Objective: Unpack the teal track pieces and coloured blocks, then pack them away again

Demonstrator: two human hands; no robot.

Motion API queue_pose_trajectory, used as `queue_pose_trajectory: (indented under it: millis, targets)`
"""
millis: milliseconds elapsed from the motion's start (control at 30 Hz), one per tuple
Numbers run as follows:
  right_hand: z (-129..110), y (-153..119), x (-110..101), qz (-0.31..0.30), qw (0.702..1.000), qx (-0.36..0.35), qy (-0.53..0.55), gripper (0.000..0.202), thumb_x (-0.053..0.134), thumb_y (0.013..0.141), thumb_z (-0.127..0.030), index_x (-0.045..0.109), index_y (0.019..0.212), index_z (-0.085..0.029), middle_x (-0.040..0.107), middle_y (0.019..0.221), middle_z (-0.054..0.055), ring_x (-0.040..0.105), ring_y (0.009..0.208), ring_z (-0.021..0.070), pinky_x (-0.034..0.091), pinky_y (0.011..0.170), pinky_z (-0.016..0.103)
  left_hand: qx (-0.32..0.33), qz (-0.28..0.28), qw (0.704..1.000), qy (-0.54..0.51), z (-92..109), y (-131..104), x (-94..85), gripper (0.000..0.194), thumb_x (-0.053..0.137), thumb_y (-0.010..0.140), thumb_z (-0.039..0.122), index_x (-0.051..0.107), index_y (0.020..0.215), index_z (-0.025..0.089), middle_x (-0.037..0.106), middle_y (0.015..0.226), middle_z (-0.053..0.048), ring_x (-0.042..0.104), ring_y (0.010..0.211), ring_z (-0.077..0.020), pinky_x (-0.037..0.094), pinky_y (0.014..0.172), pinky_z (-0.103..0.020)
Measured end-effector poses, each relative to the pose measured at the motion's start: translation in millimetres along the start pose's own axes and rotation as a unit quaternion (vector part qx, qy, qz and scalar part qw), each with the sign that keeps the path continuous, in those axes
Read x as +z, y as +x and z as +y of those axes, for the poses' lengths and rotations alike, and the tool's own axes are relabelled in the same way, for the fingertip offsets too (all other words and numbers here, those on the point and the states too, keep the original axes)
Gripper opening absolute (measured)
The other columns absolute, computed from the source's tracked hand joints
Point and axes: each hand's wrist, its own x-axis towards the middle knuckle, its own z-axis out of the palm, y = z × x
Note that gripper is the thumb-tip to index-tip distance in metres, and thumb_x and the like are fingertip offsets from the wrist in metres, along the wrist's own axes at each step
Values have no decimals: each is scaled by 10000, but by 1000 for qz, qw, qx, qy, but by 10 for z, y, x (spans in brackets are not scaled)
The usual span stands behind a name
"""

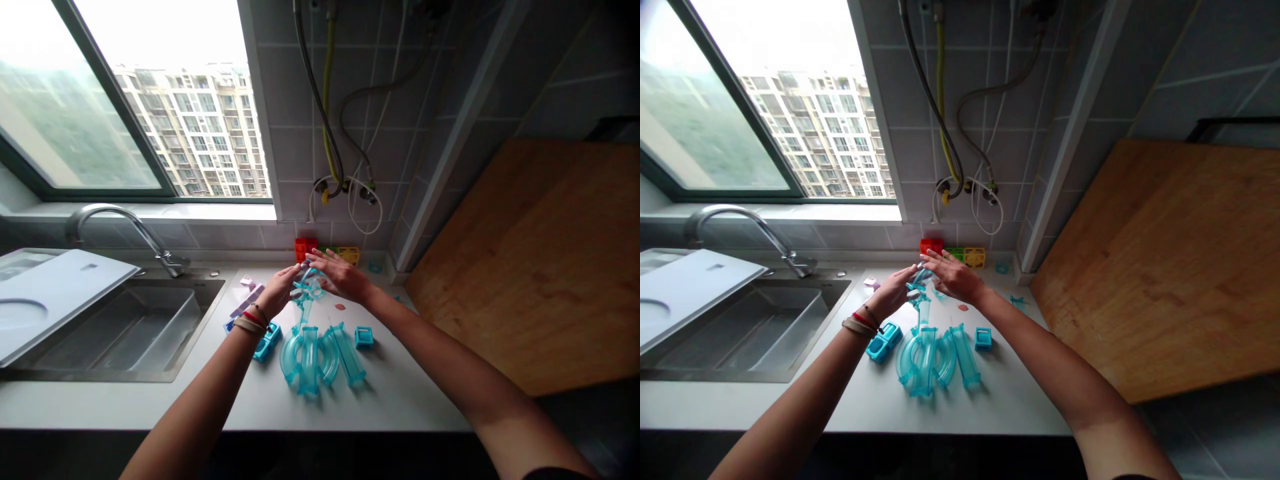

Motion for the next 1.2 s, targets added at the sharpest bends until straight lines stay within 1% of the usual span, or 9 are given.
queue_pose_trajectory:
  millis: [167,300,467,667,767,867,933,1033,1200]
  targets:
    - [179,114,132,-46,990,-102,-90,432,492,961,-54,565,1386,-71,503,1547,202,346,1525,247,369,1226,479,-58,-52,997,-25,14,255,-57,304,699,932,418,693,1018,127,699,816,-41,642,627,-127,542,578,-255]
    - [231,169,155,-69,983,-123,-115,446,492,962,-29,589,1386,-129,543,1528,154,389,1506,241,390,1219,490,-86,-68,993,-33,-11,453,-166,266,617,997,381,653,1098,138,680,913,-24,641,684,-123,566,609,-272]
    - [246,206,153,-86,979,-140,-122,418,487,989,-53,598,1390,-100,566,1507,154,430,1481,269,372,1229,496,-91,-79,992,-43,-52,574,-236,274,616,998,381,645,1127,141,676,942,-30,638,694,-123,565,607,-269]
    - [231,193,181,-79,991,-79,-78,503,478,974,-27,573,1436,-201,496,1575,109,321,1540,245,313,1249,530,-47,-56,996,-48,-16,492,-151,297,712,924,406,679,1067,147,658,784,-7,641,618,-128,541,569,-258]
    - [135,141,193,40,997,61,-18,655,532,903,-29,466,1528,-212,365,1652,117,241,1567,273,250,1267,552,11,-30,998,-54,88,325,-61,375,777,866,430,688,1136,187,715,910,-36,695,737,-140,554,663,-259]
    - [-49,76,198,176,937,265,145,587,607,935,-212,477,1507,-184,490,1551,166,466,1436,307,390,1188,538,69,-20,996,-56,190,90,63,455,825,831,372,670,1231,218,736,1132,-71,715,926,-158,546,803,-268]
    - [-214,27,177,182,869,351,297,572,660,934,-388,530,1448,-173,626,1395,171,635,1239,305,525,1051,511,87,-30,994,-52,234,-95,162,505,840,818,331,657,1276,223,723,1231,-98,707,1028,-191,535,872,-298]
    - [-494,-77,95,163,802,380,431,625,759,856,-489,589,1381,-197,718,1224,126,699,1088,283,590,927,455,115,-52,992,-18,261,-391,317,559,834,826,280,623,1342,242,703,1285,-113,688,1112,-227,522,924,-326]
    - [-863,-335,-73,181,775,371,479,652,823,807,-473,622,1373,-219,734,1133,99,698,1040,270,595,887,427,148,-96,984,35,199,-789,516,601,773,885,258,550,1443,282,666,1322,-105,685,1126,-252,522,972,-377]
